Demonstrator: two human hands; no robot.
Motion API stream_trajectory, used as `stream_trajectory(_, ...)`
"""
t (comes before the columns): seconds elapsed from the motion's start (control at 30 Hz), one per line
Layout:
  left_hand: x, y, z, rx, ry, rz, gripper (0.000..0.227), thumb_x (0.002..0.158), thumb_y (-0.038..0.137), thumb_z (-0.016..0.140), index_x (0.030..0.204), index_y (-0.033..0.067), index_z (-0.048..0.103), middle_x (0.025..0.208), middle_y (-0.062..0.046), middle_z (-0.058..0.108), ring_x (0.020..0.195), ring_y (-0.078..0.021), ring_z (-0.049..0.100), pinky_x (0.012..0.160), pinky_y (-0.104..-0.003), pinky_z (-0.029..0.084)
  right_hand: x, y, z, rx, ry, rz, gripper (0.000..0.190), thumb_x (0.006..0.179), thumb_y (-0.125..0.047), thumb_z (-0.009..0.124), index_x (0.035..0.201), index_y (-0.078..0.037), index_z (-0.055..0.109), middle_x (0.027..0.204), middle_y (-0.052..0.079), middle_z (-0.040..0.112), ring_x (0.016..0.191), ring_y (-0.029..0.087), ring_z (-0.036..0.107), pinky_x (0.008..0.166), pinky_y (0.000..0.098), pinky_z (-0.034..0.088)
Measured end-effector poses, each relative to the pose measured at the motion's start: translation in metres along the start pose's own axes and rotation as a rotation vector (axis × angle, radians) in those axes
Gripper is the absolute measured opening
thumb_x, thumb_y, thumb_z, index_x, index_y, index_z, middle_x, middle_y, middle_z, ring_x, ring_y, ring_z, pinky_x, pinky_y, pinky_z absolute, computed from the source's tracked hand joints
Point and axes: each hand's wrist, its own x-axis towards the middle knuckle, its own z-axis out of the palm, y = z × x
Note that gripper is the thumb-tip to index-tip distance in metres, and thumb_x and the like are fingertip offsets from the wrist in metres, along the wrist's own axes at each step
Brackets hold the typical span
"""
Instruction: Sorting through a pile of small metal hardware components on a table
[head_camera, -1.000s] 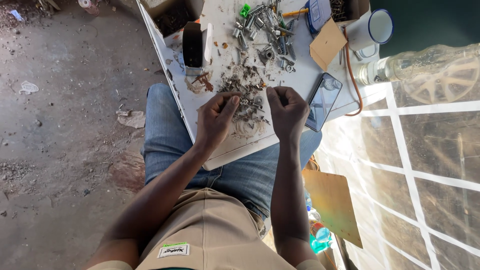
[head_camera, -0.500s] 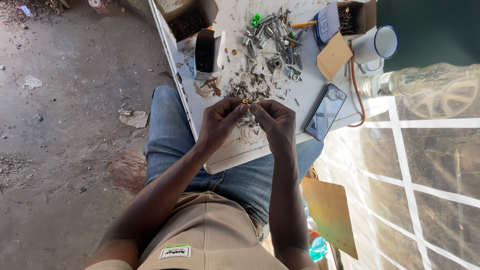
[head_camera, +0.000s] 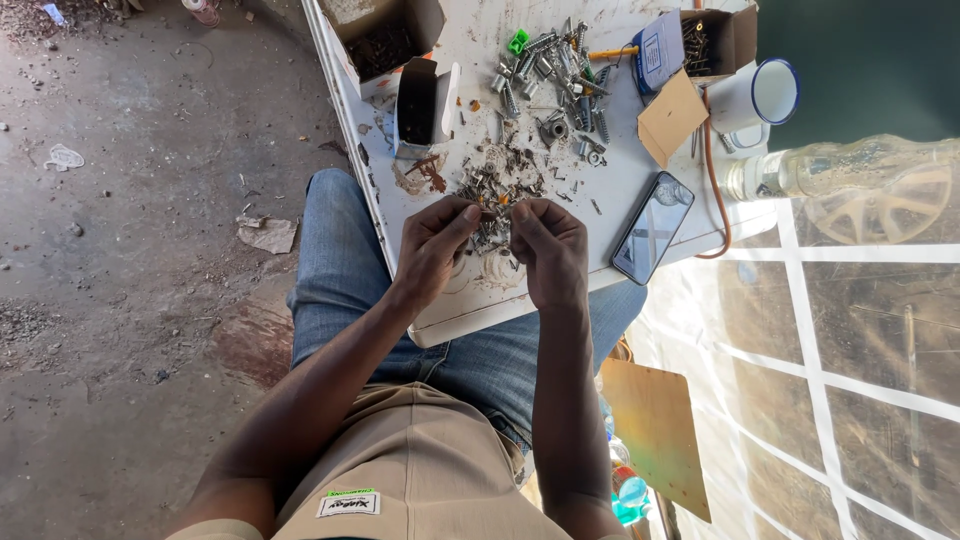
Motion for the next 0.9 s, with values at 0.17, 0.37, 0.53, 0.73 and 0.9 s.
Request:
stream_trajectory(0.17, 0.003, -0.021, -0.023, -0.079, -0.042, -0.033, 0.02, 0.095, 0.019, 0.058, 0.091, 0.0028, 0.07, 0.058, 0.0, 0.042, 0.049, -0.003, 0.028, 0.042, -0.021, 0.029, 0.051, -0.023, -0.01, -0.525, 0.201, -0.243, 0.024, 0.099, -0.025, 0.075, 0.09, -0.003, 0.074, 0.065, 0.008, 0.062, 0.061, 0.011, 0.052, 0.056, 0.0241, 0.04)
stream_trajectory(0.37, 0.006, -0.013, -0.028, -0.229, -0.137, 0.011, 0.015, 0.09, 0.015, 0.051, 0.079, 0.0081, 0.058, 0.062, 0.001, 0.03, 0.049, -0.0047, 0.023, 0.039, -0.021, 0.029, 0.13, -0.005, -0.041, -1.018, 0.281, -0.482, 0.015, 0.091, -0.024, 0.076, 0.08, -0.014, 0.076, 0.056, 0.006, 0.06, 0.057, 0.025, 0.059, 0.058, 0.0383, 0.047)
stream_trajectory(0.53, 0.007, -0.014, -0.025, -0.245, -0.126, -0.025, 0.03, 0.1, 0.021, 0.051, 0.072, 0.0097, 0.052, 0.06, 0.0, 0.028, 0.047, -0.0058, 0.022, 0.037, -0.022, 0.027, 0.132, -0.012, -0.04, -1.096, 0.232, -0.444, 0.013, 0.087, -0.018, 0.076, 0.076, -0.012, 0.074, 0.055, 0.008, 0.063, 0.056, 0.03, 0.065, 0.059, 0.0402, 0.05)
stream_trajectory(0.73, 0.009, -0.007, -0.011, -0.084, -0.062, -0.04, 0.037, 0.115, 0.031, 0.047, 0.1, 0.0035, 0.067, 0.062, -0.001, 0.043, 0.045, -0.0069, 0.039, 0.043, -0.022, 0.032, 0.091, -0.032, -0.028, -0.857, 0.306, -0.313, 0.014, 0.085, -0.028, 0.078, 0.075, -0.019, 0.077, 0.051, -0.004, 0.052, 0.057, 0.007, 0.048, 0.057, 0.0257, 0.043)
stream_trajectory(0.9, 0.01, 0.001, 0.009, 0.128, 0.099, 0.095, 0.025, 0.105, 0.023, 0.069, 0.113, -0.0005, 0.074, 0.061, -0.001, 0.047, 0.054, -0.003, 0.04, 0.047, -0.021, 0.032, 0.035, -0.033, -0.004, -0.538, 0.134, -0.21, 0.019, 0.098, -0.021, 0.072, 0.089, -0.003, 0.072, 0.065, 0.007, 0.059, 0.065, 0.012, 0.05, 0.062, 0.0232, 0.043)
